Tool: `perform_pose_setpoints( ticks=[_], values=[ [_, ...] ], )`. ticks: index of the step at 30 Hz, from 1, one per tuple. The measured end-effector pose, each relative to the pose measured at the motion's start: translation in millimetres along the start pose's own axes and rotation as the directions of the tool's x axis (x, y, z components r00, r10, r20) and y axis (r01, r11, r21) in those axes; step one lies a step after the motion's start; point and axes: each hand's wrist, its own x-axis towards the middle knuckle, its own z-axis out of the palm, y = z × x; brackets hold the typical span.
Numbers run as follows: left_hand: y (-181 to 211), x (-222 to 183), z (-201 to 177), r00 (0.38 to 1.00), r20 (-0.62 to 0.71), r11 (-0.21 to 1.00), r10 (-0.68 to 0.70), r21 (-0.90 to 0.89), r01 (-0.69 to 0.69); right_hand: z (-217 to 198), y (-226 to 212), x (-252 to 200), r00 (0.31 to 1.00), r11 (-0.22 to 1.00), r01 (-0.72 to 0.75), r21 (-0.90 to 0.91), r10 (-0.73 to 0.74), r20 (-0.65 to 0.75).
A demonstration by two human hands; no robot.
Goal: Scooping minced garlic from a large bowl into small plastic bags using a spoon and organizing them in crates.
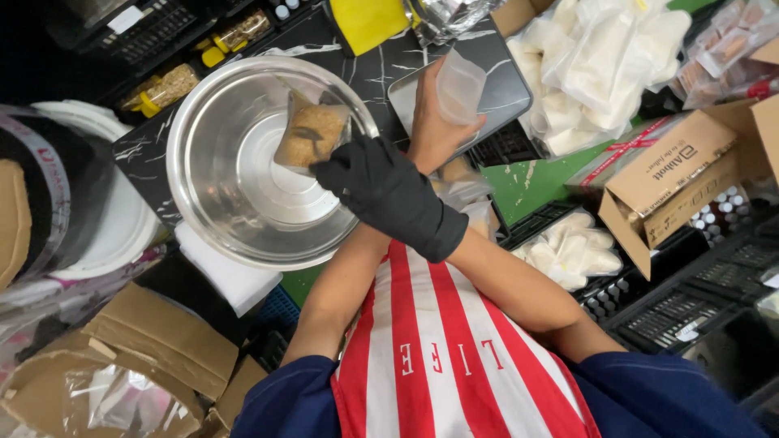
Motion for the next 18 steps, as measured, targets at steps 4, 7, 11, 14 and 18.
perform_pose_setpoints(
  ticks=[4, 7, 11, 14, 18],
  values=[
    [-0.8, 22.3, 5.5, 1.000, 0.030, 1.000, -0.002, 0.005, 0.002, -50.2, -2.8, 1.6, 0.999, 1.000, -0.005, 0.006, 0.005, 0.036],
    [-34.7, 33.6, 6.7, 1.000, 0.020, 0.996, -0.018, 0.090, 0.016, -72.2, 3.7, -11.1, 0.995, 0.973, -0.098, 0.208, 0.090, 0.049],
    [-42.4, 27.3, -5.1, 0.994, 0.097, 0.976, -0.054, 0.218, 0.032, -109.2, 14.5, -21.6, 0.962, 0.778, -0.272, 0.566, 0.233, 0.142],
    [-39.7, 10.7, -20.4, 0.984, 0.181, 0.969, 0.002, 0.243, -0.047, -129.7, 20.0, -15.4, 0.911, 0.664, -0.353, 0.659, 0.404, 0.081],
    [-15.4, -24.4, -37.2, 0.991, 0.104, 0.956, -0.084, 0.289, 0.051, -125.6, 8.8, -26.8, 0.855, 0.695, -0.427, 0.578, 0.518, 0.009]
  ],
)
